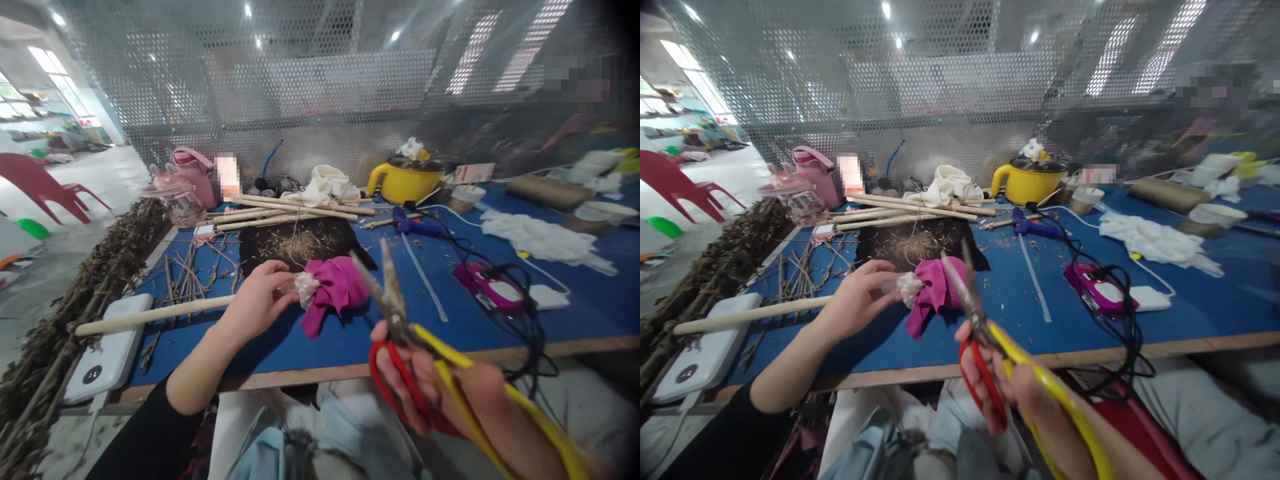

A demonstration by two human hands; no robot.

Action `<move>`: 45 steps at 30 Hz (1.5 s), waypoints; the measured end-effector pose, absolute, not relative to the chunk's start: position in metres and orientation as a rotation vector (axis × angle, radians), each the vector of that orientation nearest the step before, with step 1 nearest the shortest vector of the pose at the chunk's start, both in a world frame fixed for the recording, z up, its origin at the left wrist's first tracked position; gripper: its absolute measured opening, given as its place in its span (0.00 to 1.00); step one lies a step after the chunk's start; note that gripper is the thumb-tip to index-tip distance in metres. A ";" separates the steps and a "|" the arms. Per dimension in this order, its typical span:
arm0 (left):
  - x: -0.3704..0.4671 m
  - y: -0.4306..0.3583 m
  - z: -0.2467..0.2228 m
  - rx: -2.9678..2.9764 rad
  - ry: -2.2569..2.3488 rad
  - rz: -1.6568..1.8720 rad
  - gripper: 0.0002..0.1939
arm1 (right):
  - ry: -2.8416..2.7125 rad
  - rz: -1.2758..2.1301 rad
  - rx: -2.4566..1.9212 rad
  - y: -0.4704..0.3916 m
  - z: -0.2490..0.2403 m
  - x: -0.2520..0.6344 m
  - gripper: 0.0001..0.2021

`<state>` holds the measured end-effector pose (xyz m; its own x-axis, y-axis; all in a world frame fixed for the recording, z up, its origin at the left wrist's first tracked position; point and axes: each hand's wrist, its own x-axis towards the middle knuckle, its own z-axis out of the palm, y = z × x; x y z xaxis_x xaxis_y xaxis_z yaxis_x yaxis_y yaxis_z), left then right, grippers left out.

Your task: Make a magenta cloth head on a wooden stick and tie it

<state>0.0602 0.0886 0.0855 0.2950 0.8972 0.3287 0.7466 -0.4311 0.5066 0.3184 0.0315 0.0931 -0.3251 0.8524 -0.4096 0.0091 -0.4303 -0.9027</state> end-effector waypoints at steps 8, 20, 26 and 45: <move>0.061 0.085 0.083 2.011 1.640 1.009 0.07 | -1.083 2.208 -1.113 -0.002 0.045 0.298 0.32; 0.060 0.079 0.085 1.813 1.439 1.061 0.07 | -1.095 2.141 -1.108 0.027 0.076 0.270 0.37; 0.057 0.078 0.082 1.943 1.349 1.006 0.05 | -1.140 2.078 -1.240 0.038 0.079 0.263 0.38; 0.056 0.079 0.078 2.095 1.364 0.918 0.05 | -1.068 2.228 -1.234 0.051 0.081 0.257 0.32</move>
<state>0.0563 0.0789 0.0779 0.2802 0.9193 0.2764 0.6019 -0.3926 0.6954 0.2575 0.0506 0.0805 -0.5437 0.6323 -0.5519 0.0343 -0.6403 -0.7673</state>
